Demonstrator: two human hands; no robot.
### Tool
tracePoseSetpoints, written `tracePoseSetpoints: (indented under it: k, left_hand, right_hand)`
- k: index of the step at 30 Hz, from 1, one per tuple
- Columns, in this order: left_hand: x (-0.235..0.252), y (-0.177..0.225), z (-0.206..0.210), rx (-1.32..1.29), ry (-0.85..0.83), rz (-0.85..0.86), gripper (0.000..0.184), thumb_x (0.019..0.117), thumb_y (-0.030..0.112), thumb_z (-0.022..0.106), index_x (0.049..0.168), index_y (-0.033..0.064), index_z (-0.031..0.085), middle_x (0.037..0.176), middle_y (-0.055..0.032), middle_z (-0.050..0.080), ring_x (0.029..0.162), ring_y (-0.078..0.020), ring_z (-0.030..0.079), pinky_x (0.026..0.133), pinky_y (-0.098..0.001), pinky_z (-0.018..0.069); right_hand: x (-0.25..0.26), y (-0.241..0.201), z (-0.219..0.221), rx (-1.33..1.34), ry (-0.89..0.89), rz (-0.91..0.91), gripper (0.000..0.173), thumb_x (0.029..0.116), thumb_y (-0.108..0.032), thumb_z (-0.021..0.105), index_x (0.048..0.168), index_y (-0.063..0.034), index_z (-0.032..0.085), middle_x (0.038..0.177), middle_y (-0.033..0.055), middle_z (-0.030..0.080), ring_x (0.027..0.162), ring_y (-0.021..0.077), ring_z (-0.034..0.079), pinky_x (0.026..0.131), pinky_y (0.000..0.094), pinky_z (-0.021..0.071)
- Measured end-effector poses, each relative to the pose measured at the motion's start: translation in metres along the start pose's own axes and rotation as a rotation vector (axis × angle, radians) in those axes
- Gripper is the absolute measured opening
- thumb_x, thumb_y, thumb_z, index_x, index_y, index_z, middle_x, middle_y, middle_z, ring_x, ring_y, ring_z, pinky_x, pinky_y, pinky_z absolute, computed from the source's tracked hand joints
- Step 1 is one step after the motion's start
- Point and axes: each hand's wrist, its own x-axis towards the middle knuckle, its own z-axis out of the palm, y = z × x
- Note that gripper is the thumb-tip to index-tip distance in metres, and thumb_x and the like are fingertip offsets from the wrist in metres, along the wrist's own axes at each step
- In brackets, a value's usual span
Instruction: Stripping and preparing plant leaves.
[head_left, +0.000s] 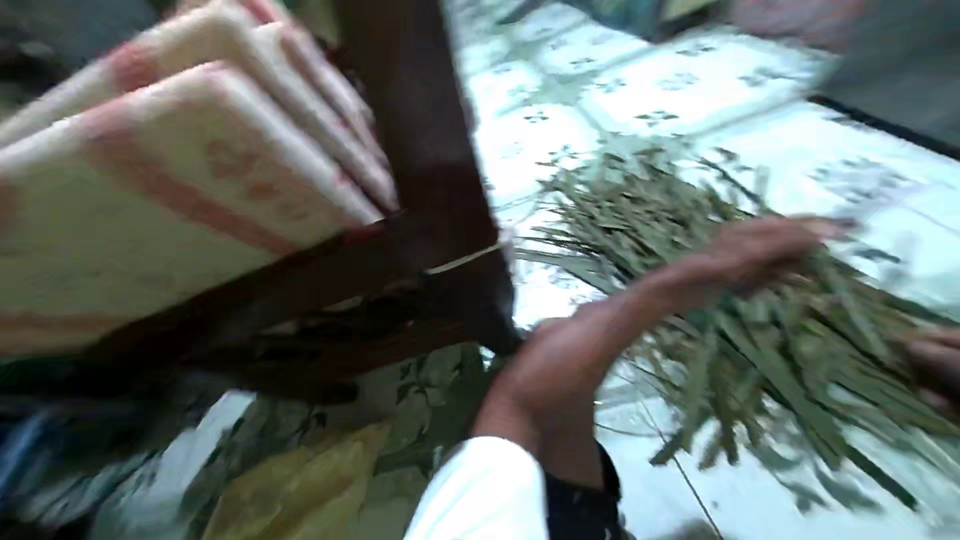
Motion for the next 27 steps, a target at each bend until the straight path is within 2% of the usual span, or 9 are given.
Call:
tracePoseSetpoints:
  k: [2,5,9,14,17,20,22,23,27]
  left_hand:
    - [0.006,0.0,-0.02,-0.113,0.002,0.014,0.035,0.1092,0.018,0.038,0.134,0.0004,0.056,0.065,0.0042,0.05,0.046,-0.0009,0.043,0.041,-0.0148,0.0387]
    - [0.02,-0.025,-0.014,-0.067,-0.129,-0.039,0.04,0.1086,0.022,0.039,0.144,0.0071,0.051,0.064,0.0015,0.051,0.045,-0.0056,0.047,0.041,-0.0195,0.044]
    - [0.018,-0.045,0.031,0.074,-0.307,-0.23,0.034,0.1082,0.019,0.047,0.138,0.0056,0.057,0.065,0.0006,0.054,0.049,-0.0049,0.049,0.046,-0.0191,0.0434]
    - [0.036,-0.023,-0.011,-0.195,-0.225,0.015,0.043,0.1043,0.033,0.046,0.14,0.011,0.056,0.057,0.0089,0.049,0.043,-0.0008,0.045,0.042,-0.0166,0.0425]
    - [0.044,-0.028,-0.016,-0.314,-0.171,0.038,0.041,0.106,0.038,0.045,0.14,0.0173,0.055,0.056,0.0089,0.048,0.041,-0.002,0.046,0.042,-0.0182,0.0443]
    - [0.04,-0.048,0.025,-0.129,-0.267,-0.136,0.038,0.1052,0.025,0.046,0.138,0.0104,0.057,0.061,0.0036,0.054,0.046,-0.0047,0.051,0.044,-0.0196,0.0472]
    - [0.035,-0.053,0.052,0.024,-0.383,-0.229,0.03,0.1063,0.018,0.046,0.127,0.0039,0.062,0.062,0.0022,0.056,0.048,-0.0042,0.051,0.046,-0.0187,0.0448]
    - [0.036,-0.05,0.055,0.039,-0.401,-0.229,0.032,0.106,0.018,0.045,0.129,0.0038,0.062,0.062,0.0035,0.056,0.048,-0.003,0.05,0.046,-0.0177,0.0442]
    - [0.055,-0.029,0.017,-0.241,-0.28,-0.017,0.041,0.1044,0.034,0.048,0.138,0.0119,0.058,0.056,0.0091,0.05,0.042,-0.001,0.046,0.042,-0.0173,0.0434]
  right_hand:
    - [-0.005,-0.011,0.008,-0.039,0.073,-0.013,0.023,0.1013,-0.023,0.055,0.111,-0.0058,0.067,0.08,-0.0101,0.063,0.059,-0.0043,0.055,0.054,0.0166,0.0495]
    - [-0.005,-0.025,0.02,-0.05,0.132,0.025,0.026,0.1022,-0.022,0.054,0.113,-0.0035,0.069,0.082,-0.0042,0.062,0.06,-0.0005,0.053,0.055,0.0188,0.0482]
    - [-0.005,-0.03,0.026,0.003,0.195,0.043,0.021,0.0993,-0.015,0.056,0.109,-0.0036,0.071,0.091,-0.0013,0.067,0.063,0.0003,0.056,0.057,0.0192,0.0506]
    - [-0.013,-0.019,0.005,-0.036,0.18,-0.081,0.017,0.099,-0.015,0.059,0.102,-0.0051,0.073,0.092,-0.0032,0.064,0.067,-0.0026,0.054,0.06,0.0151,0.048]
    - [-0.015,-0.015,0.002,-0.025,0.176,-0.064,0.016,0.0985,-0.015,0.061,0.101,-0.0048,0.073,0.09,-0.0024,0.064,0.068,-0.0013,0.056,0.061,0.0155,0.0495]
    - [-0.016,-0.019,0.007,0.043,0.215,-0.006,0.013,0.0969,-0.014,0.064,0.099,-0.0048,0.072,0.092,-0.0012,0.066,0.067,0.0008,0.06,0.061,0.0178,0.0536]
    - [-0.019,-0.021,0.007,0.037,0.26,-0.026,0.012,0.0938,-0.011,0.063,0.098,-0.0043,0.072,0.099,-0.0001,0.067,0.075,0.0009,0.061,0.067,0.0187,0.0543]
    - [-0.021,-0.022,0.005,0.012,0.279,-0.04,0.012,0.0933,-0.01,0.063,0.098,-0.004,0.072,0.1,0.0005,0.067,0.078,0.0006,0.061,0.069,0.0185,0.0543]
    - [-0.031,-0.016,-0.009,-0.099,0.335,-0.081,0.01,0.0943,-0.014,0.066,0.095,-0.0042,0.071,0.092,0.0004,0.064,0.075,0.001,0.058,0.067,0.0178,0.0517]
